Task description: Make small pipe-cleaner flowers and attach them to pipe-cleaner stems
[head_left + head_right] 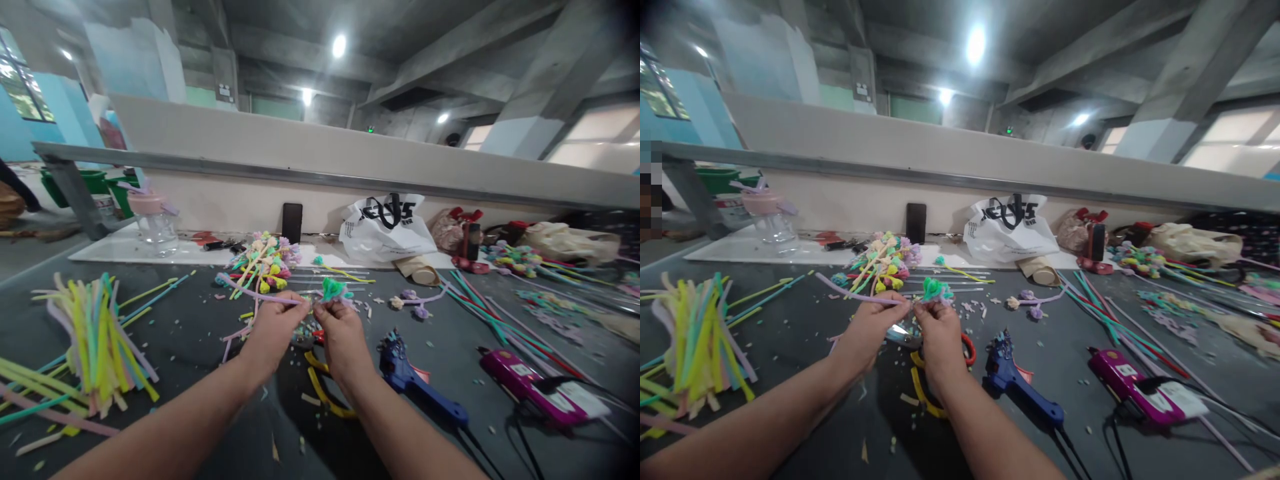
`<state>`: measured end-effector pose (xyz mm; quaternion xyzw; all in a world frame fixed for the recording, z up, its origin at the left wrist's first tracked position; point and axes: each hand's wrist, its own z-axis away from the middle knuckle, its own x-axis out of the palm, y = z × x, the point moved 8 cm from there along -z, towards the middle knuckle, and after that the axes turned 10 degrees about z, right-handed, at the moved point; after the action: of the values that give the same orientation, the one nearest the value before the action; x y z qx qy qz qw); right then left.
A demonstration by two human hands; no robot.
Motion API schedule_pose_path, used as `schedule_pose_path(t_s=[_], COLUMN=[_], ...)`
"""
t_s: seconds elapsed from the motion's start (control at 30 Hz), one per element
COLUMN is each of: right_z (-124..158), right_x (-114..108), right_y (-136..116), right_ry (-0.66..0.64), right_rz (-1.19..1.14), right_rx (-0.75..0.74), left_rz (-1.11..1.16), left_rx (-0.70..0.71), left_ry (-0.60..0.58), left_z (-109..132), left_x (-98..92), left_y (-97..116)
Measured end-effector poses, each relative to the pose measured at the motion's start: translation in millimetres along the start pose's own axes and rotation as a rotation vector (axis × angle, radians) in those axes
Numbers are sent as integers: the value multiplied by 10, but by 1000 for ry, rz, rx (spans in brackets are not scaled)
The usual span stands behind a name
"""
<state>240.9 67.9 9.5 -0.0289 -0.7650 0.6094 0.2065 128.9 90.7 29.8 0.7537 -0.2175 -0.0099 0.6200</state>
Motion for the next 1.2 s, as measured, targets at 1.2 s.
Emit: schedule_pose_path(t_s=[1.2], right_z=[18], right_x=[15], right_y=[16], right_ry=[-75], right_rz=[152], right_rx=[22], left_rz=[598], left_rx=[-572], left_ry=[-238], left_z=[110], left_x=[270], left_y=[-360])
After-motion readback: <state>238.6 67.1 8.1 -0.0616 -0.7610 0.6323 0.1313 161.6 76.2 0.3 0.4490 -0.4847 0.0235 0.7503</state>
